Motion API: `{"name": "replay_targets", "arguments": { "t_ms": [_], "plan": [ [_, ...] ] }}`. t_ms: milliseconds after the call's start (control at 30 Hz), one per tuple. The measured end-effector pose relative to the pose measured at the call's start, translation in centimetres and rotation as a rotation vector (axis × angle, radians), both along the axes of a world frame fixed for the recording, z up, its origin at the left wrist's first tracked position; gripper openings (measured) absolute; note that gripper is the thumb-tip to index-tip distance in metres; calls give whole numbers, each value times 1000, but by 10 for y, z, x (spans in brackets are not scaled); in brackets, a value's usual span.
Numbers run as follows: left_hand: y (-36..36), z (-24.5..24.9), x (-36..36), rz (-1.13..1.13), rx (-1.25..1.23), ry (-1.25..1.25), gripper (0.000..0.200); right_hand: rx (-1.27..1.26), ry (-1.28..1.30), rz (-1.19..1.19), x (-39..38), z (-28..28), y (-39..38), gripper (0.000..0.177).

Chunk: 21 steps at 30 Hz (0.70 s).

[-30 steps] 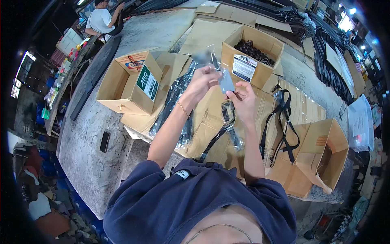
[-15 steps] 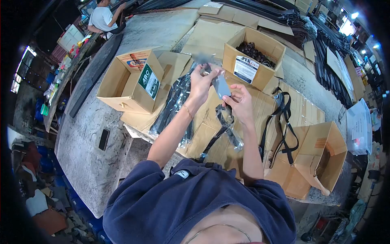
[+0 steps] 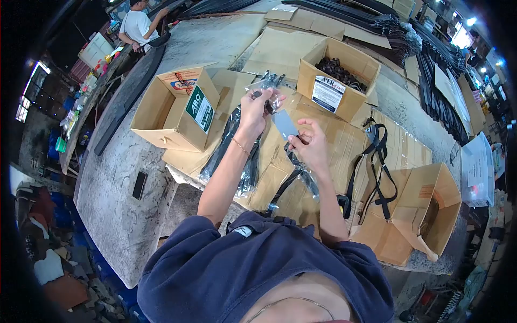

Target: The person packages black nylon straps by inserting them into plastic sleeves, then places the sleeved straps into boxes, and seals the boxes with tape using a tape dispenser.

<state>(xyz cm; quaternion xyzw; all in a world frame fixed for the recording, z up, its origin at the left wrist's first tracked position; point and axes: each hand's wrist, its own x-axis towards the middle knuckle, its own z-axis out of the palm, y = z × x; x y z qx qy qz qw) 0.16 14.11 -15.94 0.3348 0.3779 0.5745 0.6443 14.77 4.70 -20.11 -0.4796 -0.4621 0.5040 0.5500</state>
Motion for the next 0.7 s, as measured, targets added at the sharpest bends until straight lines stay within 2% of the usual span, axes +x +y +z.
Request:
{"name": "replay_targets", "arguments": {
  "t_ms": [100,133,300,367,433,500,533,700],
  "plan": [
    [0,-17,5,70,104,40,12,7,-38,-5,0,1,0,38],
    [2,-24,4,24,184,120,12,6,-30,7,-2,1,0,37],
    [-15,-32,14,143,133,7,10,24,30,-9,-8,-9,2,35],
    [-17,-33,6,58,85,242,11,13,90,-109,-6,-11,2,33],
    [-14,-31,0,14,83,216,11,31,77,-82,-4,-15,1,32],
    [-6,-27,-3,51,-37,120,12,50,65,-53,-4,-15,-1,31],
    [-2,-25,-3,21,-4,-69,10,38,35,-7,-4,-13,-4,32],
    [1,-21,0,75,-51,-118,8,8,-50,27,-4,-4,-8,38]
  ]
}}
